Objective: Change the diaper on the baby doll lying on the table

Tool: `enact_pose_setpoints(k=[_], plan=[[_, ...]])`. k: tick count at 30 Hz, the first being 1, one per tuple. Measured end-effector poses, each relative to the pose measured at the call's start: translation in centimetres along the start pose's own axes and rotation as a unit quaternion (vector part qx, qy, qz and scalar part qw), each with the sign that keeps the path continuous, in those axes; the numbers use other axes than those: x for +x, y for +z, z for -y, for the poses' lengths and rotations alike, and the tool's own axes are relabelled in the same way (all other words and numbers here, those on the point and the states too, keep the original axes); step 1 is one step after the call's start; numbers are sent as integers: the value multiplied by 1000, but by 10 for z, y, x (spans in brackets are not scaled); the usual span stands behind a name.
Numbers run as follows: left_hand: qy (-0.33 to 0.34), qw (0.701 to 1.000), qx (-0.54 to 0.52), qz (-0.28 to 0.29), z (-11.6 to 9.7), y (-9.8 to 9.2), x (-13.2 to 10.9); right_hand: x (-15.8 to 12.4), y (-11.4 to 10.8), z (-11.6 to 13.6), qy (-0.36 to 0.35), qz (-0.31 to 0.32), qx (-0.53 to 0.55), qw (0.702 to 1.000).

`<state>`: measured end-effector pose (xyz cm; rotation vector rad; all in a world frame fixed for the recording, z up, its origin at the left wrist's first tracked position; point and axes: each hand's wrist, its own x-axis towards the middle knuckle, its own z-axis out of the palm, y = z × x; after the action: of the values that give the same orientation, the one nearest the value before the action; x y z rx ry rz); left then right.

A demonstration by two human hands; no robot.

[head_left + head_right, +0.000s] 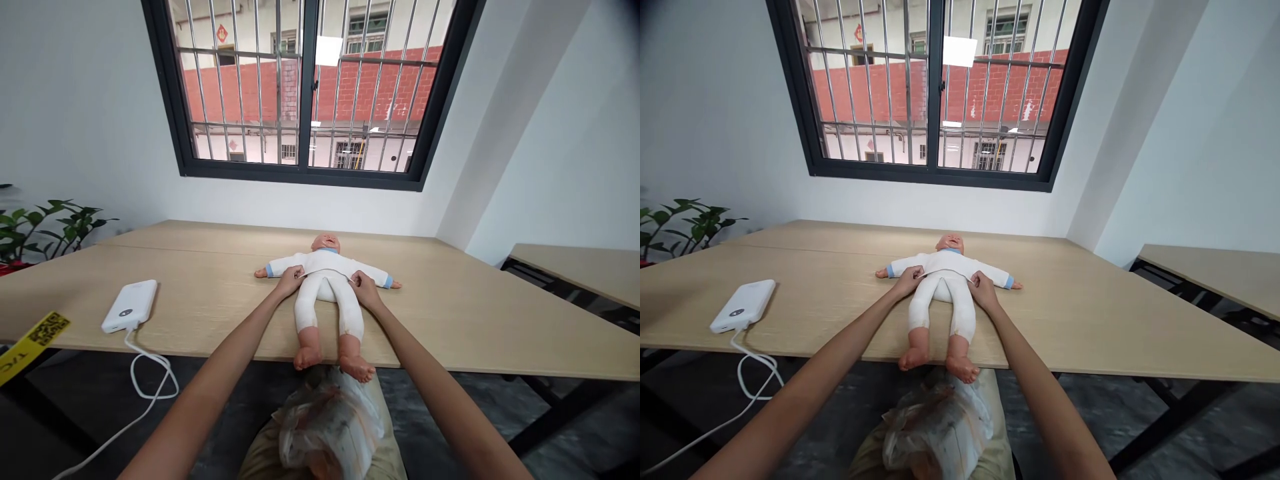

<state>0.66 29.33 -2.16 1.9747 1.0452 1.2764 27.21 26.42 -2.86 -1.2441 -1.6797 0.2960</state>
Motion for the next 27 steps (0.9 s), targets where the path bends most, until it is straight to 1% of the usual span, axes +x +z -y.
enact_pose_setpoints(k=[3, 6, 9, 12, 15, 18, 23, 27], plan=[[-8, 1000, 17, -9, 5, 3, 1, 0, 2, 0, 0, -13, -16, 1000], [-16, 999, 31, -6, 11, 5, 2, 1, 3, 0, 0, -8, -22, 1000], [-18, 999, 40, 14, 13, 3, 3, 2, 0, 0, 8, -1, -36, 999], [-17, 998, 46, 45, 12, -7, 3, 3, -4, 1, 29, -10, -45, 999], [-19, 996, 54, 64, 8, -19, 1, 4, -7, 1, 34, -7, -26, 999], [-18, 996, 57, 59, 5, -27, -2, 3, -7, 2, 29, -1, 12, 1000], [-7, 999, 21, 29, 6, -27, -3, 2, -5, 6, 19, 0, 76, 997], [-17, 999, -22, 39, 13, -26, 3, 3, -4, 7, 10, -18, 94, 995]])
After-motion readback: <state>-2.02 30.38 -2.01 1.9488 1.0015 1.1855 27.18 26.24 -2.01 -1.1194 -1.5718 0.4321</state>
